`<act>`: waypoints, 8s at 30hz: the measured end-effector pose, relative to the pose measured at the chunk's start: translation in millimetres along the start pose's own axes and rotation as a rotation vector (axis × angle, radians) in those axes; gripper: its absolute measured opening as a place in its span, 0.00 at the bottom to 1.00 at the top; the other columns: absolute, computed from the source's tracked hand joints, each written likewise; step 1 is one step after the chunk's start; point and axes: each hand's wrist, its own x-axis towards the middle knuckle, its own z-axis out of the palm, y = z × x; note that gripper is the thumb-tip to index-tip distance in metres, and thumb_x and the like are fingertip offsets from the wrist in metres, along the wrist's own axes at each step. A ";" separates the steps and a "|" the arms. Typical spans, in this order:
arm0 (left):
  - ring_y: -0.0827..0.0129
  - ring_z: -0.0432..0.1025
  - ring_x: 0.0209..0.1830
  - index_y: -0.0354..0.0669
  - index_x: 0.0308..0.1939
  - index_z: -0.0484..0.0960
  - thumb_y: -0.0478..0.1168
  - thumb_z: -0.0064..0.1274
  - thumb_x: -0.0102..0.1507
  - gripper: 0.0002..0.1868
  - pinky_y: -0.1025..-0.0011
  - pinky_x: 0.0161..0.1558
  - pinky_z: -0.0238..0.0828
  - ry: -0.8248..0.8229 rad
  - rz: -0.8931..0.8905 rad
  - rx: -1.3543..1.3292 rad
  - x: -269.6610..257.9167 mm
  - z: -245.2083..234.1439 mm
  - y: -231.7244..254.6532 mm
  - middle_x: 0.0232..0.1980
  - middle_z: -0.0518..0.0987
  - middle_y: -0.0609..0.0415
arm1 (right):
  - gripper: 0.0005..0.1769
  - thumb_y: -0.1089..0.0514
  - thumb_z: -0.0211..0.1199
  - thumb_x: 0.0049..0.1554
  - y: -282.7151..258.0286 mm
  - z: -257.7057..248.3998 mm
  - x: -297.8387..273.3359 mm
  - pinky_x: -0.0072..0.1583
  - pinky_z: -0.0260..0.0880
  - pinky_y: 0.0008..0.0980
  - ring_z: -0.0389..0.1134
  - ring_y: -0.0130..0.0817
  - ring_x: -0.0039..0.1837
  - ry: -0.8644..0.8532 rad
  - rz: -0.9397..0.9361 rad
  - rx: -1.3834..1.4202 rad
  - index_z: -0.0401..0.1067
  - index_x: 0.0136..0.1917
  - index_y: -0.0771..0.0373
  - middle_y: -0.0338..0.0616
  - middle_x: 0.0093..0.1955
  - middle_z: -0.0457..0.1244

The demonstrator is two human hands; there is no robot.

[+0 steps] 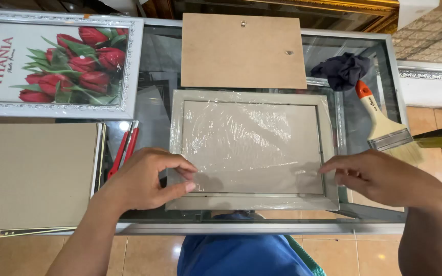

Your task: The recorder is disassembling a picture frame and cleaning the glass surface with a brush.

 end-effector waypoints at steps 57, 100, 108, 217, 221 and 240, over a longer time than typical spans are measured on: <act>0.32 0.46 0.80 0.32 0.79 0.43 0.76 0.43 0.56 0.64 0.34 0.74 0.36 0.124 0.094 0.005 90.9 138.6 70.7 0.79 0.52 0.28 | 0.19 0.45 0.68 0.63 -81.9 -178.6 130.9 0.37 0.64 0.35 0.63 0.37 0.34 0.633 -0.608 0.047 0.76 0.47 0.64 0.45 0.38 0.65; 0.35 0.41 0.80 0.34 0.78 0.53 0.70 0.47 0.65 0.52 0.39 0.73 0.31 0.125 0.083 0.543 -14.8 214.6 21.8 0.80 0.52 0.32 | 0.25 0.73 0.62 0.48 -76.3 90.2 -13.1 0.62 0.75 0.39 0.73 0.43 0.64 1.095 -0.613 -0.267 0.80 0.58 0.61 0.47 0.60 0.72; 0.42 0.66 0.67 0.30 0.65 0.71 0.45 0.59 0.62 0.31 0.49 0.66 0.59 0.232 0.263 0.134 -22.0 169.3 52.6 0.67 0.71 0.38 | 0.35 0.46 0.71 0.49 -59.1 120.3 12.7 0.72 0.60 0.51 0.61 0.54 0.76 0.970 -0.583 -0.187 0.72 0.67 0.62 0.54 0.72 0.62; 0.57 0.77 0.42 0.37 0.46 0.79 0.36 0.50 0.66 0.08 0.62 0.44 0.78 -0.463 -0.190 0.473 22.9 76.0 29.8 0.44 0.78 0.44 | 0.14 0.52 0.57 0.59 -17.1 116.2 30.1 0.53 0.73 0.43 0.70 0.44 0.53 0.316 -0.385 -0.260 0.70 0.57 0.57 0.43 0.53 0.66; 0.55 0.76 0.48 0.38 0.52 0.77 0.28 0.52 0.60 0.15 0.61 0.49 0.78 -0.441 -0.123 0.526 15.4 73.2 18.6 0.47 0.78 0.43 | 0.11 0.52 0.58 0.59 -12.3 115.5 24.8 0.50 0.73 0.43 0.70 0.44 0.50 0.406 -0.442 -0.260 0.70 0.54 0.57 0.42 0.50 0.65; 0.56 0.79 0.32 0.44 0.31 0.86 0.35 0.52 0.59 0.07 0.62 0.35 0.78 -0.641 -0.473 0.459 65.5 57.2 12.9 0.31 0.82 0.48 | 0.09 0.56 0.62 0.58 -55.9 37.0 47.7 0.40 0.70 0.27 0.73 0.33 0.37 -0.269 -0.090 -0.132 0.78 0.37 0.54 0.39 0.34 0.70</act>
